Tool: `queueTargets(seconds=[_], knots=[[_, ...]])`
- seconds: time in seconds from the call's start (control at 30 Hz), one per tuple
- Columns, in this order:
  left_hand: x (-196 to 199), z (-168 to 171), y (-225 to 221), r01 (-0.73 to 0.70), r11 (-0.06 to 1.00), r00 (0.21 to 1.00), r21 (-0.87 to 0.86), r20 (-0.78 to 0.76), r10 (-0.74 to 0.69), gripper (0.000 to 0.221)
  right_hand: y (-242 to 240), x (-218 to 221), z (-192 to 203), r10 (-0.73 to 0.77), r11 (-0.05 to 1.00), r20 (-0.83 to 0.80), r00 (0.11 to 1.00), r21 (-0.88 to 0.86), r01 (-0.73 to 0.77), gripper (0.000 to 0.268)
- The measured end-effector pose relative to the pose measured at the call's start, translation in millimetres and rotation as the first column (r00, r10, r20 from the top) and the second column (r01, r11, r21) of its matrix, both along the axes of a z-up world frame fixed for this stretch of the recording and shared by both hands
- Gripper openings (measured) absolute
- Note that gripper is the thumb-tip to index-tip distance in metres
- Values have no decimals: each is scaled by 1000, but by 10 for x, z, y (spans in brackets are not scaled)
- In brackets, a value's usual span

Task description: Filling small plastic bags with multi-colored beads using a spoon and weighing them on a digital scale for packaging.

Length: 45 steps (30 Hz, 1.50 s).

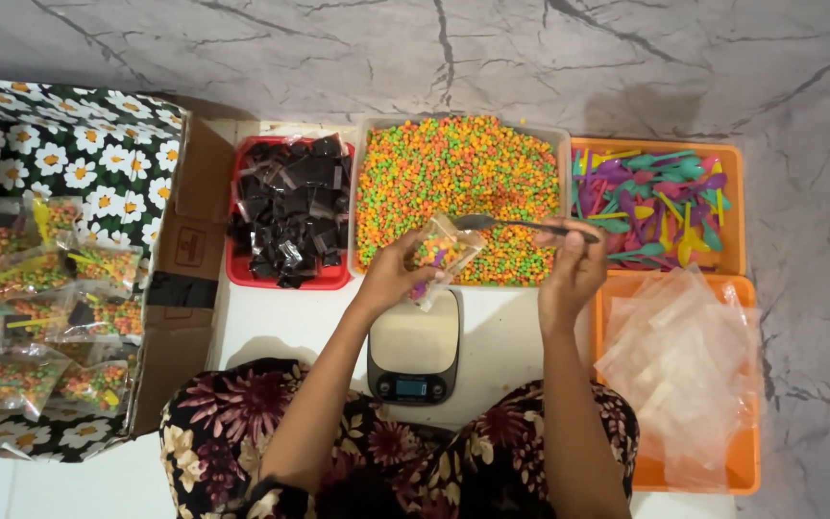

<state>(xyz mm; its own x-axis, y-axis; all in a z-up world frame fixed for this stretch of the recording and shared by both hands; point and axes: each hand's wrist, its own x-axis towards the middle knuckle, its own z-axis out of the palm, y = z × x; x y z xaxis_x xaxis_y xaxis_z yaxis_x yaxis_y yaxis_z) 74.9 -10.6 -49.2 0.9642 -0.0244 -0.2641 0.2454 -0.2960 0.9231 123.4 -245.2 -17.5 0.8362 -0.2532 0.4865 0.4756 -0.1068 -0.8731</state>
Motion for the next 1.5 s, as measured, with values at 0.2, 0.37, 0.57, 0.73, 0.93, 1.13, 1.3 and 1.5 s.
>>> queueTargets(seconds=[0.2,0.37,0.57,0.73,0.93,1.13,1.3,1.5], knots=[[100,30,26,63,998,998,23,-15,-63,66,104,-6,19,60,997,-200,978,-29,-67,21],[168,-178,7,45,999,999,-27,-27,-46,64,55,44,29,-6,999,-354,935,49,25,19],[127,-242,-104,17,996,999,-88,-37,-20,61,-32,98,-41,-78,985,-331,940,122,125,21],[118,-341,-167,-11,993,999,-120,-45,5,61,-36,91,-21,-98,989,-270,958,81,124,22],[111,-332,-119,11,994,1000,-107,-10,-12,68,-437,250,-764,-64,923,-397,915,325,206,19],[-60,-308,-28,-110,981,993,-162,16,114,62,-523,201,-730,-156,918,-330,931,298,260,23],[-306,-61,23,-182,921,980,-345,8,196,61,-568,-40,-890,-496,799,-233,837,-499,334,54],[-640,88,101,-138,925,985,-354,52,167,52,-17,-580,103,-337,864,-374,864,-487,126,39]])
